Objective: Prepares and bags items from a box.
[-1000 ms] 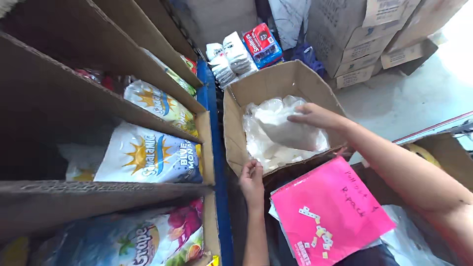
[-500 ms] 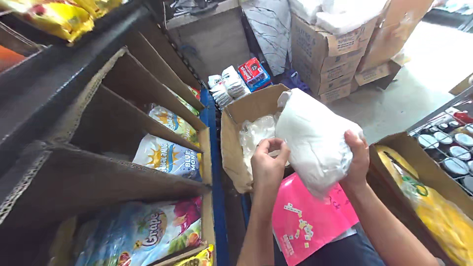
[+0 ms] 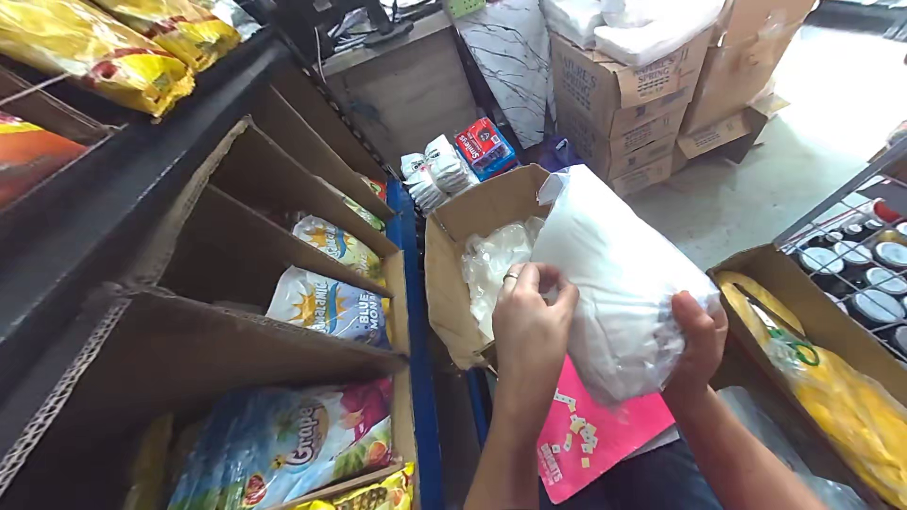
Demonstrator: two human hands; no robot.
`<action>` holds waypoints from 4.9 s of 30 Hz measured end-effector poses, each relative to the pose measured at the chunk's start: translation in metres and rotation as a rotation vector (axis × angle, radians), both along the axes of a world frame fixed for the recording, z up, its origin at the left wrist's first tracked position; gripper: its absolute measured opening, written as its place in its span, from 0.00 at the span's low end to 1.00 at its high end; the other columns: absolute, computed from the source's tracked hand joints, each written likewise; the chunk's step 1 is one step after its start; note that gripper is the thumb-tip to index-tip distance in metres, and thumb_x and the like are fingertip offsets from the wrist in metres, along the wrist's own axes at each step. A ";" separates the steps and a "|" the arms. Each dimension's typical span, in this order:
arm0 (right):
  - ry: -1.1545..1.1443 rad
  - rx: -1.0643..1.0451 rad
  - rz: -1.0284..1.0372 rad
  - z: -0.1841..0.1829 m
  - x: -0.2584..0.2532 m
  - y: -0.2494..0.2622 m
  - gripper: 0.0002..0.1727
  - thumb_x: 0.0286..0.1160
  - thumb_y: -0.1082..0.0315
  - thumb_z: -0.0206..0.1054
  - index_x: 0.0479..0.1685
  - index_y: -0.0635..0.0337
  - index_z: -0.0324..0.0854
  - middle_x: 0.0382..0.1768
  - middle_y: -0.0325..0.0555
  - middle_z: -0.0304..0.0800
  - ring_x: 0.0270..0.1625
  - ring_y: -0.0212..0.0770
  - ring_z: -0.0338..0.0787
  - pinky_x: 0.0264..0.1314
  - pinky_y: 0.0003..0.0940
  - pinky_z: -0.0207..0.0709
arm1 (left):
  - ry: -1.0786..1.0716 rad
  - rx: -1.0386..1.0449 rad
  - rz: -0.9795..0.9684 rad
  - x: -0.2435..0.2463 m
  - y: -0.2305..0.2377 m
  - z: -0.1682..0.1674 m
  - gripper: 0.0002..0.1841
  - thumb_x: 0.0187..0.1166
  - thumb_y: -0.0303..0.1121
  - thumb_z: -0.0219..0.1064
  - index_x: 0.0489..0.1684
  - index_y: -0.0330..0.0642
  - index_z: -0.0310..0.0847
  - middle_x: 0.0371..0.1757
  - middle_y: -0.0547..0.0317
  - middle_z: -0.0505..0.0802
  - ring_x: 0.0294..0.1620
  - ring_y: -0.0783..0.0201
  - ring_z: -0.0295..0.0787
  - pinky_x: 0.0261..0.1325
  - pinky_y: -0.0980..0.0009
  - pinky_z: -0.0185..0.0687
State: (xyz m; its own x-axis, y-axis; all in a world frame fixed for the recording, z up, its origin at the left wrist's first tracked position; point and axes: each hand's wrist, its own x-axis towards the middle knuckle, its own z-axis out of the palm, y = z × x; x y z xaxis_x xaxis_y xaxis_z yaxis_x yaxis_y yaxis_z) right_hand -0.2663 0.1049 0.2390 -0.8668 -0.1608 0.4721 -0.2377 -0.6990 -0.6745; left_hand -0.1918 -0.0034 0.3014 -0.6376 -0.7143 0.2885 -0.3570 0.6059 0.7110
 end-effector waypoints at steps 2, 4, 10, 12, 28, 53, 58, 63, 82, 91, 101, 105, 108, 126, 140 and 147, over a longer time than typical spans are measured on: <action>-0.022 -0.008 0.003 0.001 0.000 0.002 0.13 0.81 0.65 0.61 0.38 0.36 0.92 0.33 0.18 0.95 0.37 0.14 0.91 0.43 0.13 0.86 | 0.046 -0.022 -0.046 0.005 0.001 -0.002 0.09 0.76 0.35 0.70 0.42 0.40 0.92 0.44 0.55 0.92 0.45 0.70 0.89 0.46 0.75 0.83; -0.044 -0.022 0.007 0.002 -0.002 0.005 0.14 0.82 0.66 0.61 0.38 0.37 0.92 0.33 0.19 0.96 0.37 0.15 0.92 0.43 0.14 0.86 | 0.104 0.022 -0.120 0.013 0.002 -0.003 0.10 0.78 0.33 0.69 0.46 0.38 0.92 0.49 0.52 0.92 0.47 0.74 0.90 0.45 0.81 0.85; -0.095 -0.058 0.043 0.002 -0.003 0.014 0.15 0.82 0.67 0.58 0.39 0.39 0.92 0.35 0.22 0.96 0.39 0.16 0.93 0.46 0.16 0.87 | 0.217 -0.034 -0.136 0.025 0.008 -0.008 0.12 0.79 0.28 0.64 0.53 0.37 0.91 0.54 0.50 0.91 0.53 0.73 0.90 0.52 0.82 0.86; -0.101 -0.058 0.055 0.002 -0.003 0.016 0.15 0.83 0.66 0.57 0.40 0.39 0.91 0.35 0.22 0.96 0.40 0.17 0.93 0.46 0.16 0.87 | 0.200 -0.191 -0.154 0.023 0.009 -0.016 0.14 0.76 0.26 0.63 0.52 0.41 0.93 0.53 0.50 0.91 0.55 0.63 0.86 0.56 0.73 0.82; -0.204 -0.065 0.070 0.007 0.002 0.034 0.15 0.81 0.68 0.56 0.39 0.43 0.91 0.34 0.26 0.96 0.39 0.19 0.93 0.46 0.19 0.88 | 0.185 -0.316 -0.158 0.029 0.019 -0.016 0.16 0.79 0.26 0.59 0.54 0.44 0.93 0.55 0.48 0.89 0.59 0.57 0.81 0.60 0.66 0.77; -0.007 1.195 0.256 0.002 -0.013 0.296 0.13 0.76 0.72 0.65 0.20 0.55 0.83 0.15 0.27 0.79 0.18 0.16 0.75 0.20 0.12 0.66 | 0.043 -0.066 -0.396 0.083 -0.059 -0.090 0.18 0.87 0.29 0.55 0.65 0.21 0.78 0.65 0.39 0.86 0.66 0.66 0.83 0.66 0.72 0.79; -0.377 1.814 0.509 -0.029 0.001 0.358 0.14 0.85 0.66 0.65 0.31 0.66 0.82 0.20 0.43 0.75 0.24 0.34 0.73 0.32 0.34 0.68 | -0.057 0.003 -0.390 0.076 -0.046 -0.108 0.19 0.87 0.28 0.54 0.61 0.17 0.79 0.62 0.34 0.84 0.64 0.67 0.81 0.66 0.75 0.76; -0.577 2.091 0.698 -0.103 0.005 0.404 0.22 0.89 0.61 0.62 0.53 0.81 0.80 0.43 0.72 0.85 0.45 0.62 0.85 0.57 0.61 0.75 | -0.113 0.080 -0.386 0.071 -0.030 -0.113 0.21 0.88 0.33 0.54 0.63 0.17 0.77 0.62 0.35 0.83 0.61 0.72 0.79 0.60 0.80 0.75; -0.447 2.309 0.416 -0.184 -0.029 0.306 0.27 0.93 0.55 0.54 0.61 0.76 0.82 0.58 0.78 0.86 0.65 0.77 0.85 0.67 0.78 0.69 | -0.296 0.159 -0.181 0.132 -0.019 -0.134 0.16 0.86 0.34 0.62 0.59 0.31 0.86 0.56 0.43 0.92 0.54 0.60 0.91 0.59 0.64 0.85; 0.420 1.766 0.609 -0.053 0.006 0.141 0.16 0.86 0.60 0.64 0.48 0.67 0.86 0.37 0.60 0.90 0.42 0.61 0.91 0.46 0.66 0.80 | -0.536 0.222 -0.305 0.158 0.013 -0.145 0.09 0.78 0.30 0.71 0.47 0.34 0.92 0.50 0.41 0.93 0.56 0.43 0.89 0.62 0.46 0.82; 0.821 1.364 0.387 -0.118 0.106 0.041 0.07 0.71 0.74 0.71 0.41 0.70 0.86 0.43 0.64 0.88 0.46 0.62 0.92 0.42 0.51 0.85 | -0.580 0.186 -0.283 0.154 0.026 -0.160 0.07 0.75 0.27 0.72 0.44 0.32 0.91 0.49 0.38 0.93 0.58 0.38 0.88 0.64 0.44 0.81; 0.834 1.397 0.274 -0.131 0.116 0.031 0.06 0.68 0.74 0.72 0.37 0.71 0.85 0.41 0.62 0.89 0.44 0.60 0.92 0.39 0.48 0.84 | -0.566 0.192 -0.264 0.159 0.025 -0.165 0.06 0.75 0.26 0.71 0.43 0.33 0.92 0.49 0.40 0.93 0.58 0.39 0.88 0.64 0.45 0.81; 0.808 1.441 0.272 -0.129 0.118 0.029 0.07 0.68 0.73 0.72 0.35 0.71 0.86 0.39 0.62 0.89 0.44 0.60 0.93 0.39 0.48 0.84 | -0.540 0.177 -0.265 0.160 0.026 -0.167 0.06 0.74 0.26 0.72 0.41 0.33 0.92 0.47 0.40 0.94 0.56 0.39 0.89 0.62 0.45 0.82; 0.793 1.554 0.268 -0.120 0.126 0.027 0.06 0.68 0.76 0.71 0.32 0.74 0.87 0.40 0.64 0.91 0.47 0.61 0.94 0.43 0.51 0.84 | -0.493 0.149 -0.277 0.165 0.025 -0.170 0.08 0.76 0.28 0.71 0.43 0.32 0.92 0.47 0.41 0.94 0.55 0.40 0.90 0.62 0.46 0.83; 0.763 1.520 0.352 -0.118 0.126 0.029 0.06 0.71 0.79 0.66 0.39 0.75 0.87 0.46 0.66 0.91 0.53 0.63 0.93 0.51 0.53 0.86 | -0.476 0.191 -0.305 0.163 0.021 -0.163 0.09 0.76 0.26 0.71 0.45 0.29 0.92 0.48 0.37 0.95 0.57 0.36 0.90 0.67 0.42 0.79; 0.815 1.555 0.364 -0.114 0.130 0.030 0.08 0.73 0.81 0.63 0.41 0.77 0.88 0.47 0.67 0.91 0.55 0.64 0.93 0.53 0.55 0.84 | -0.519 0.229 -0.330 0.164 0.020 -0.156 0.12 0.79 0.29 0.69 0.49 0.27 0.91 0.50 0.34 0.93 0.59 0.34 0.89 0.69 0.41 0.77</action>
